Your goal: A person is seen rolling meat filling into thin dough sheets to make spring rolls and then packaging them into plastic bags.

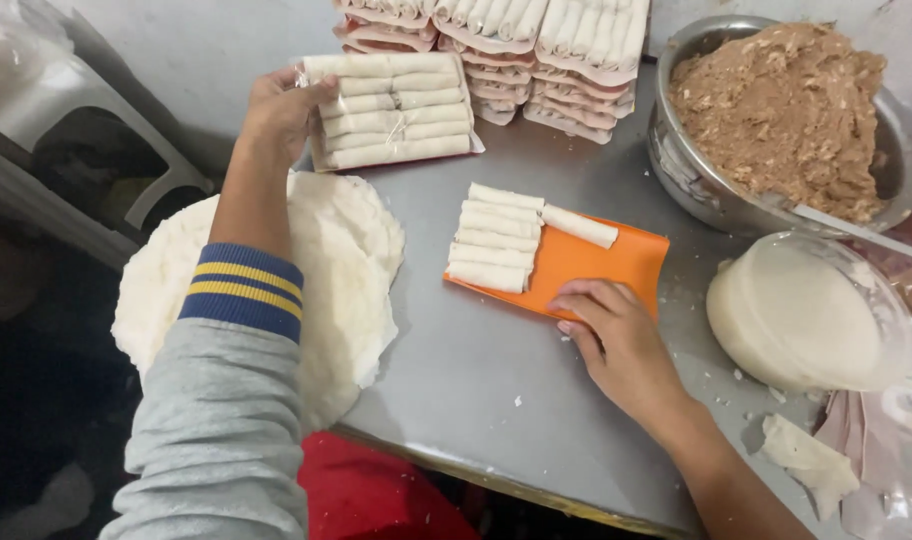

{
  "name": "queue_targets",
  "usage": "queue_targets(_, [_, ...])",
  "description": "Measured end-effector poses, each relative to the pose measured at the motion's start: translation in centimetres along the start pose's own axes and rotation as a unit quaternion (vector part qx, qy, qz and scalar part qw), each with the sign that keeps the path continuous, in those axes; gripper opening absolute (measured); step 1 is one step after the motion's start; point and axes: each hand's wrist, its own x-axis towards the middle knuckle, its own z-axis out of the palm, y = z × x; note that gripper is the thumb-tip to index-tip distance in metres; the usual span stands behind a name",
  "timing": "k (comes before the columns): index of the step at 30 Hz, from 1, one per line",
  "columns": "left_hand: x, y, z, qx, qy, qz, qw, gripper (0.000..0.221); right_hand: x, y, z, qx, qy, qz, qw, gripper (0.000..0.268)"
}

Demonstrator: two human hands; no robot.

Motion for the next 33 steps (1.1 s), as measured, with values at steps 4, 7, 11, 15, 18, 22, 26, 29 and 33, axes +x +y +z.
queue_targets(4, [-3.8,2.1,1.5,0.024,-0.052,0.059,0.997,0.035,0.0,0.0,0.0,-0.002,0.000,-0.008,1.000,0.022])
queue_targets(7, [-4.6,2.6,1.9,0.042,-0.052,0.064,0.996,0.034,0.1,-0.1,0.0,0.000,-0.009,0.004,1.000,0.022])
queue_targets(11, [-5.5,3.5,2.1,0.049,-0.068,0.039,0.996,0.043,0.2,-0.2,-0.1,0.000,-0.011,0.004,1.000,0.023])
queue_targets(15, [-5.1,2.3,1.7,0.136,-0.169,0.032,0.976,0.074,0.2,-0.4,-0.2,0.004,-0.014,0.012,1.000,0.023])
queue_targets(18, [-3.7,1.2,1.4,0.154,-0.171,0.079,0.970,0.073,0.2,-0.3,-0.3,0.002,-0.019,0.010,1.000,0.023])
queue_targets(22, [-4.1,1.5,1.5,0.153,-0.154,0.076,0.973,0.073,0.1,-0.2,-0.2,-0.002,-0.013,0.005,1.000,0.022])
queue_targets(26, [-4.0,1.5,1.5,0.135,-0.145,0.087,0.976,0.071,0.2,-0.5,-0.4,0.002,-0.016,0.011,1.000,0.023])
queue_targets(29, [-3.8,1.5,1.5,0.127,-0.111,0.091,0.981,0.074,0.2,-0.5,-0.3,0.003,-0.016,0.021,1.000,0.023])
queue_targets(33, [-3.5,1.4,1.3,0.094,-0.102,0.115,0.984,0.068,0.1,-0.6,-0.4,0.002,-0.023,0.033,0.999,0.023])
